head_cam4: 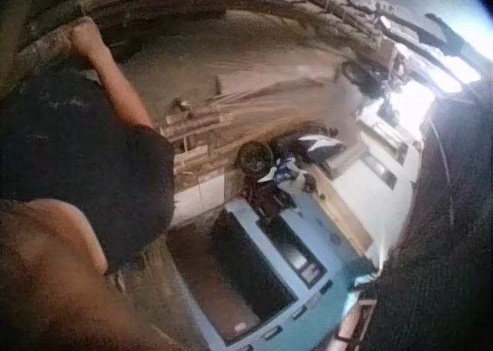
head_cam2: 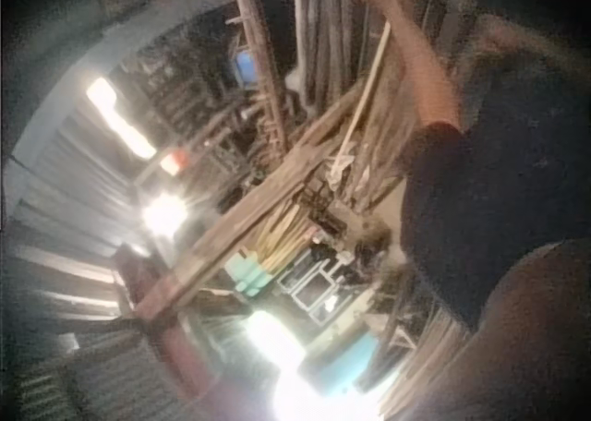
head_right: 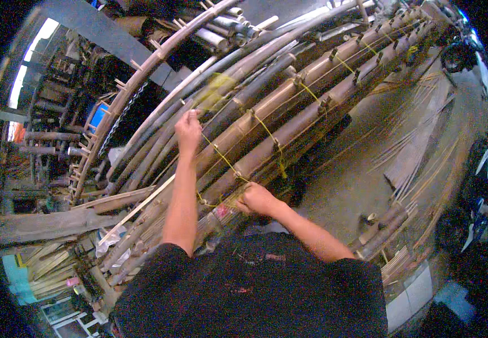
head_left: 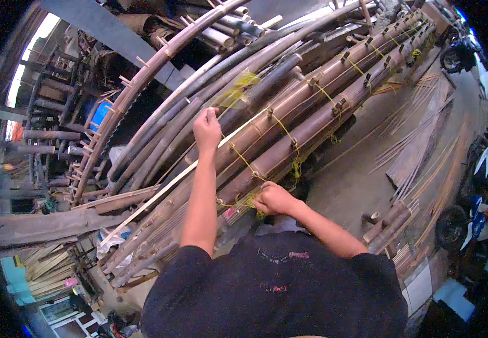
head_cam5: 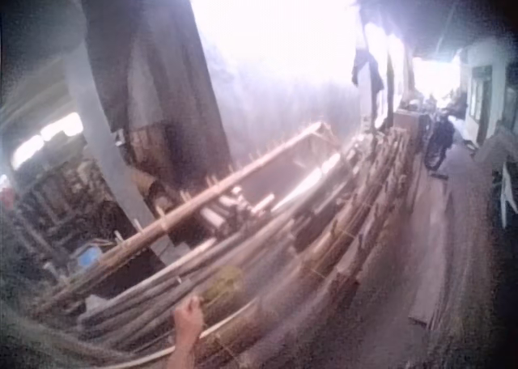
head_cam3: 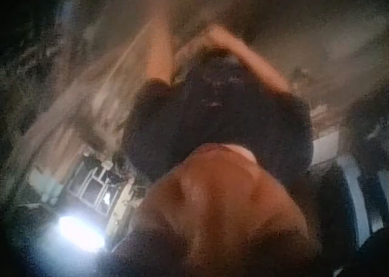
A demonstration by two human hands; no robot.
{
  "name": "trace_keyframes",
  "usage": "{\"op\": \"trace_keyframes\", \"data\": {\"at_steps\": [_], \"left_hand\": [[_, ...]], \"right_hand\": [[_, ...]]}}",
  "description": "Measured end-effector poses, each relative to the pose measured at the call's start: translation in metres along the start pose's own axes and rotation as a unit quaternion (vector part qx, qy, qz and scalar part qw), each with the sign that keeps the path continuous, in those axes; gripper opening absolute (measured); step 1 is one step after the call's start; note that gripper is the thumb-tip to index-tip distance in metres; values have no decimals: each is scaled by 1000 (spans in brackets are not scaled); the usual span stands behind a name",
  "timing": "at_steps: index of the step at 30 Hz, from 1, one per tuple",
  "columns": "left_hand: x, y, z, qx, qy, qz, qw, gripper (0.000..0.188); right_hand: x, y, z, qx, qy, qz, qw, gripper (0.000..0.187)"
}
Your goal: The person sits on the floor and gathers thin wooden strips, then ties them to a curved bamboo frame using yellow string. The person repeatedly wraps and knots the string to secure the strips in place.
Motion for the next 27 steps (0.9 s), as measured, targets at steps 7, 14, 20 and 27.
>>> {"op": "trace_keyframes", "data": {"at_steps": [7, 14, 20, 27], "left_hand": [[-17, 17, -105, -71, 301, -162, 937, 42], [-121, -116, -98, -152, 307, -268, 900, 33], [-99, -177, -138, 38, 310, -103, 944, 37], [-101, -162, -145, -174, -130, -206, 954, 29]], "right_hand": [[-5, 20, -44, 66, -155, 66, 983, 22], [74, 47, -56, 158, 509, 181, 826, 27], [-1, 149, -151, 189, 321, 336, 865, 36], [18, 234, -51, 235, -285, -16, 929, 50]]}}
Point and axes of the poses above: each hand's wrist, its own y-axis towards the middle knuckle, its own x-axis out of the palm, z = x × y, the point moved 5 cm from there along y, towards the middle knuckle, and after that the axes turned 6 degrees about -y, right-handed, at the moved point
